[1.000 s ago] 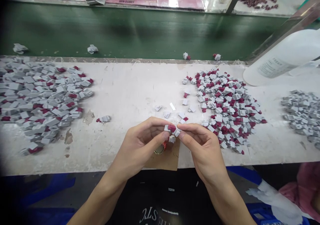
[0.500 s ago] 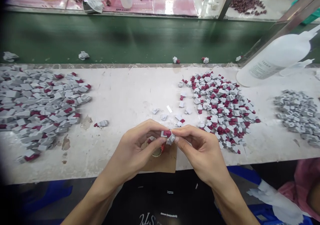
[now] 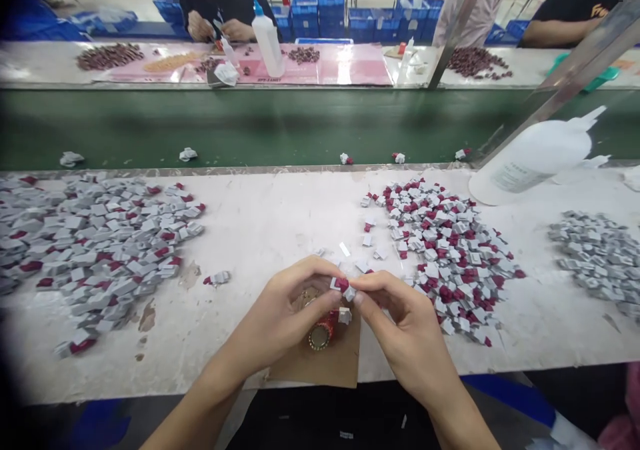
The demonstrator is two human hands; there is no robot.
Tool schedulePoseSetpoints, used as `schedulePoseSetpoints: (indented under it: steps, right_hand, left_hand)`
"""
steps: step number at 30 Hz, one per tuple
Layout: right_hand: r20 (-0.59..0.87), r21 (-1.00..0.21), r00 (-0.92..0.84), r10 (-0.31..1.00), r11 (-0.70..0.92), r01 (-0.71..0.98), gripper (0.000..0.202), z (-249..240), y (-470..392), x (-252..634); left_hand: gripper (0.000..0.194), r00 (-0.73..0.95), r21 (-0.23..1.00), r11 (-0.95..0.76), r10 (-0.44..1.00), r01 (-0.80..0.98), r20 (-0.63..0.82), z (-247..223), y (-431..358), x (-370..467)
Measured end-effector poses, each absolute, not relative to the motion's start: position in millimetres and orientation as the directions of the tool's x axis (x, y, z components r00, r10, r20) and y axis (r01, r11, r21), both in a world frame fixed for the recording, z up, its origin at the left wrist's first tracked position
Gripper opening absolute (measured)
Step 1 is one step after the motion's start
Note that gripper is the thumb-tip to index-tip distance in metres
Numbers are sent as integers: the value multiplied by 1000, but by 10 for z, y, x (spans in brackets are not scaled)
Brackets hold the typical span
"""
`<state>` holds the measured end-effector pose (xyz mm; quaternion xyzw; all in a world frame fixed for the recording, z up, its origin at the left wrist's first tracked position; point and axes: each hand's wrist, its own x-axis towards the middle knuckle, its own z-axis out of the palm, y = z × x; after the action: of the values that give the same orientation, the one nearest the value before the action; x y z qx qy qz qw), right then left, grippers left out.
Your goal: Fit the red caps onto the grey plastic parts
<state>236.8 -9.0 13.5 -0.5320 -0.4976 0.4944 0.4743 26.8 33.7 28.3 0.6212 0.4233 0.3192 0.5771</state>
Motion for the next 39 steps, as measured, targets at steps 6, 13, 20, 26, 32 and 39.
schedulePoseSetpoints:
  steps: [6, 13, 20, 26, 32, 39]
  right_hand:
    - [-69, -954, -1, 998, -66, 292, 37, 143, 380, 2361]
    - [129, -644, 175, 976, -52, 764, 44, 113, 1970, 2696]
    - [-6, -408, 202, 979, -187, 894, 38, 60, 3057, 2684]
    - [3, -365, 15, 1000, -13, 931, 37, 99, 3221, 1987]
    - [-31, -338, -107, 994, 90, 937, 40, -27, 3270, 1334]
    - [-24, -223, 251, 968, -250, 942, 43, 302, 3411, 2525]
  left_hand:
    - [10, 380, 925, -83, 922, 371, -70, 300, 953, 165]
    - [2, -36, 798, 24, 999, 602, -3, 111, 2292, -111]
    - [40, -288, 710, 220, 957, 669, -25, 6, 3120, -530]
    - [47, -453, 624, 313, 889, 716, 74, -9, 3199, -590]
    - [38, -269, 638, 87, 943, 765, 194, 12, 3279, -4]
    - [40, 219, 667, -237, 969, 706, 113, -61, 3417, 1166]
